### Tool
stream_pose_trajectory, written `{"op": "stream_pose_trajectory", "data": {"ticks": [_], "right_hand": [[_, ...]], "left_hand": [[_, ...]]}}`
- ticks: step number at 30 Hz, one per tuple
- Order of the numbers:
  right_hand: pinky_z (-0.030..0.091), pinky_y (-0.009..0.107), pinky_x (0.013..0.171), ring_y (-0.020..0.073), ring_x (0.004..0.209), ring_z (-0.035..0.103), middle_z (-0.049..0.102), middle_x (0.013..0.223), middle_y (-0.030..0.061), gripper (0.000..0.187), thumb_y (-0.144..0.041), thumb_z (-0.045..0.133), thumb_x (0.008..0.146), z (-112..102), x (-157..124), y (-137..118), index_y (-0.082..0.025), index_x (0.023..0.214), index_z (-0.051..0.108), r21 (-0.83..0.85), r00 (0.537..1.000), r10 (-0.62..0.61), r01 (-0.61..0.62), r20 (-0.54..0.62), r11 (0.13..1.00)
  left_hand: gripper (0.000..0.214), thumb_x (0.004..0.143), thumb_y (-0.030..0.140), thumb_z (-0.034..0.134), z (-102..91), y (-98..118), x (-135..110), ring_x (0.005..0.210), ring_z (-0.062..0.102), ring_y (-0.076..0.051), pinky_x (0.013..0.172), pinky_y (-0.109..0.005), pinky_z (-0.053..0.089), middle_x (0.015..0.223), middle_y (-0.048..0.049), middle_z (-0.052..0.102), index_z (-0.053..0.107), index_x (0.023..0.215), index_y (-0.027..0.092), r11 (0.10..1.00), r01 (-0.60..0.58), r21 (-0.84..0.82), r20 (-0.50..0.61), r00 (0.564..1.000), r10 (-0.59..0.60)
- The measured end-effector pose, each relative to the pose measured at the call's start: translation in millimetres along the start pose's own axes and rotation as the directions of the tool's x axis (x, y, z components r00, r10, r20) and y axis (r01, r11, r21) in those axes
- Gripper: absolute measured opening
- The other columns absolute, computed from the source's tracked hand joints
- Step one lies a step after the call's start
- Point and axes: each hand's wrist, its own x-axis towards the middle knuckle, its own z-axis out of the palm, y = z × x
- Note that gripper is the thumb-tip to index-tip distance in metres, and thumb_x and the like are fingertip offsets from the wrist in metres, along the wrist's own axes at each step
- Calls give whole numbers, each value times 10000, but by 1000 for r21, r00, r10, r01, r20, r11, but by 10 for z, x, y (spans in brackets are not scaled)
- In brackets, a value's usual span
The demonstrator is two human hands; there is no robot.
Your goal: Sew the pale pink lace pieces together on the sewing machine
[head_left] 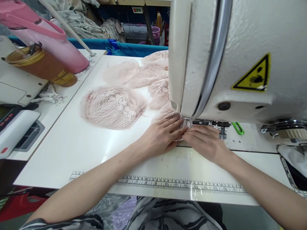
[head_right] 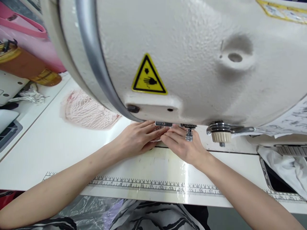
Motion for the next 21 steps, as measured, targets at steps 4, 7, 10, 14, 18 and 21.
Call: {"op": "stream_pose_trajectory", "data": {"ticks": [4,7,10,14,18,21], "right_hand": [[491,214,876,70,814,642,711,843,-55,151,-54,551,870,9,6,1,-189,886,617,-9,1000,-9,9,-6,1000],[486,225,870,78,833,631,706,845,-41,151,-82,532,890,22,-17,10,-199,890,627,-16,1000,-10,10,16,1000],[492,233,830,89,852,618,696,833,-35,180,-125,500,920,44,-46,19,-229,915,647,-29,999,10,-9,37,1000],[492,240,812,96,857,607,689,835,-31,199,-158,483,937,61,-59,17,-244,931,662,-38,998,25,-23,63,999],[479,230,805,93,869,607,690,851,-30,186,-136,508,919,54,-41,9,-240,903,661,-10,998,38,-37,56,999],[479,228,796,95,880,609,686,841,-32,185,-125,515,911,46,-26,11,-236,903,663,3,997,40,-40,68,999]], "left_hand": [[386,950,261,493,-7,-11,-1,1251,539,-283,1072,-481,445,1246,-148,629,557,1296,101,1000,-5,-15,-5,1000,5],[386,952,263,491,-10,-17,-2,1261,530,-281,1063,-486,452,1242,-143,632,553,1300,105,1000,-5,-22,-1,1000,5],[384,955,258,482,-13,-20,0,1264,526,-280,1068,-486,447,1244,-140,631,553,1300,107,1000,-1,-26,2,1000,1],[378,960,253,461,-20,-22,8,1256,535,-275,1072,-476,447,1239,-139,634,560,1297,111,999,13,-32,4,1000,-13],[379,963,253,455,-27,-27,13,1254,536,-279,1076,-475,443,1252,-143,626,564,1296,109,999,13,-37,3,1000,-13],[375,965,258,459,-31,-33,13,1258,533,-279,1083,-477,434,1256,-147,622,568,1292,109,999,19,-42,6,1000,-19]]}}
